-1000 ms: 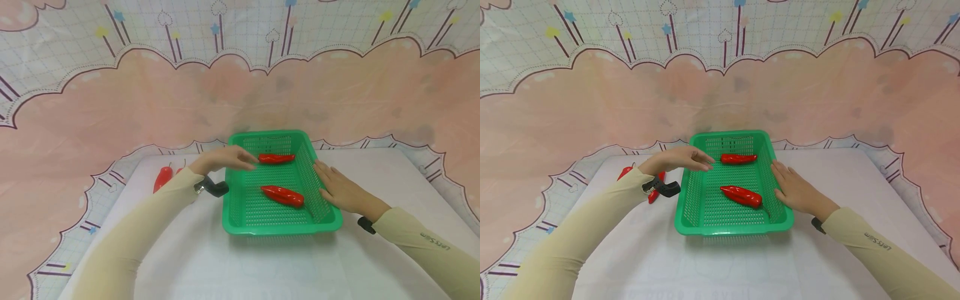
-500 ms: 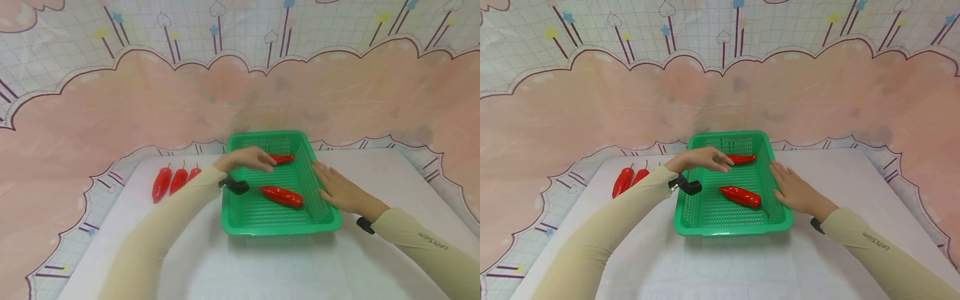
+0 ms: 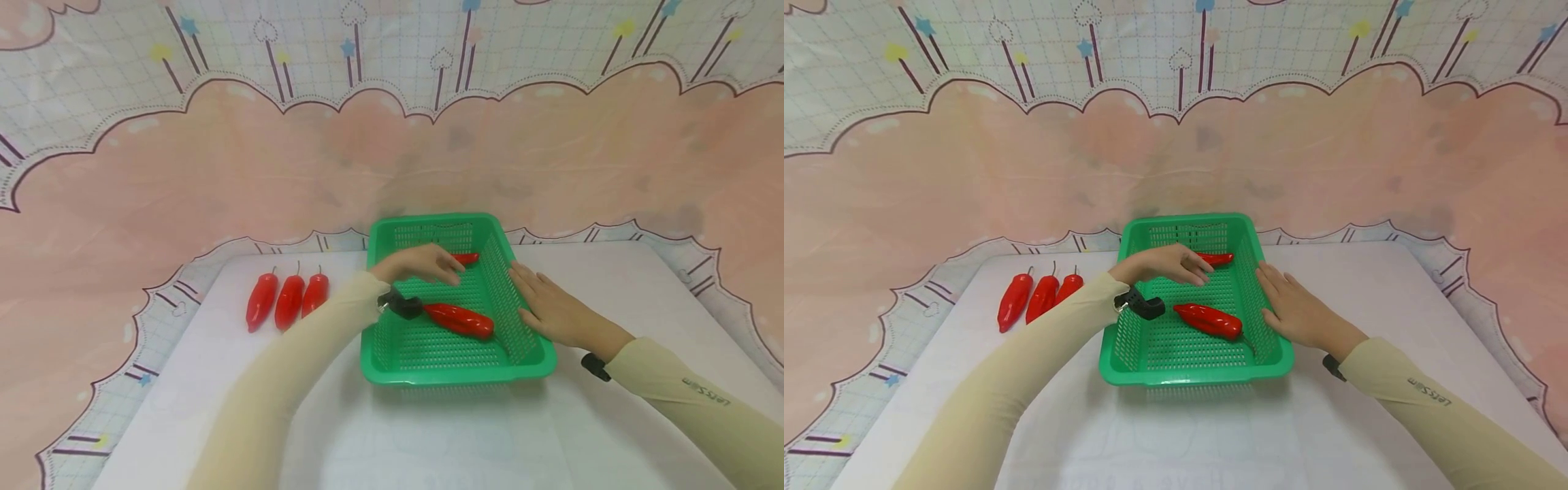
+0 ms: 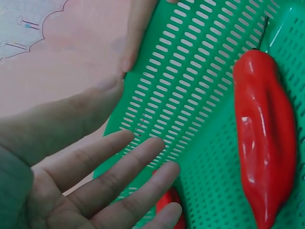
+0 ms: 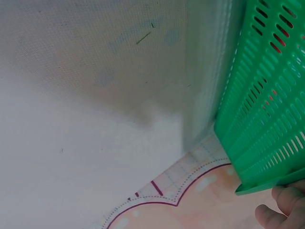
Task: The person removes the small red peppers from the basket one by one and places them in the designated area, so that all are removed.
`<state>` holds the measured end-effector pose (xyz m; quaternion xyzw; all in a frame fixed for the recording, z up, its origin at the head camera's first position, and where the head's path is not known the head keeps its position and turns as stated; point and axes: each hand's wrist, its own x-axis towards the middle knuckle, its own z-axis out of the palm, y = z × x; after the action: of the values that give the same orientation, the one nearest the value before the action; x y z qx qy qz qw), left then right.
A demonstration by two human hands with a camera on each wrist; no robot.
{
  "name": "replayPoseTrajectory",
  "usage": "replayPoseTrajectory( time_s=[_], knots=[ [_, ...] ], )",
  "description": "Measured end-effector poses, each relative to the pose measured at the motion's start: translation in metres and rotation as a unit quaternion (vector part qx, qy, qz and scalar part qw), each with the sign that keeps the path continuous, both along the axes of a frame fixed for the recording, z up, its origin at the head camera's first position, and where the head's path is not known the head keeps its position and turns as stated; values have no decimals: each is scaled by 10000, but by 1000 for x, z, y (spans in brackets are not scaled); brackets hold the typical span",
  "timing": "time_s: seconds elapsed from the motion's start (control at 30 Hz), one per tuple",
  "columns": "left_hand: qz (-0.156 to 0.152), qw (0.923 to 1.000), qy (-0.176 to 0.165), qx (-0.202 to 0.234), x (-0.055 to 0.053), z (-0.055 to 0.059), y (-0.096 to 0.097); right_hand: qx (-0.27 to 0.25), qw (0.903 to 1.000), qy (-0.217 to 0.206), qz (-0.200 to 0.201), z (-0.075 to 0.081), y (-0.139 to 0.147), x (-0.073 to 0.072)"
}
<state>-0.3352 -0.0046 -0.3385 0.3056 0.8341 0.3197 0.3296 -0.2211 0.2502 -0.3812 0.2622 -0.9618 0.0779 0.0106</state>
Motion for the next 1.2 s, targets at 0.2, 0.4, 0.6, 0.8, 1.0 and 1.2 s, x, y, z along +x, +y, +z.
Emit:
replayPoseTrajectory(
  time_s=[0.2, 0.4, 0.6, 0.8, 1.0, 1.2],
  knots=[
    [-57, 10000, -40, 63, 0, -9, 6, 7, 10000, 10, 24, -1, 1, -1],
    [-60, 9995, -116, 300, 0, -18, 8, 13, 10000, 6, 30, -2, 1, -2],
    [-6, 9994, -38, 352, 0, -29, 11, 25, 10000, 19, 25, -3, 2, -2],
    [-1, 9995, -4, 329, -1, -38, 12, 9, 10000, 8, 12, -2, 1, -2],
    [-27, 9993, 92, 375, -1, -41, 11, 14, 10000, 31, -4, -2, 1, -2],
    [-82, 9992, 105, 386, 2, -42, 12, -24, 10000, 58, -4, -3, 1, -2]
  ],
)
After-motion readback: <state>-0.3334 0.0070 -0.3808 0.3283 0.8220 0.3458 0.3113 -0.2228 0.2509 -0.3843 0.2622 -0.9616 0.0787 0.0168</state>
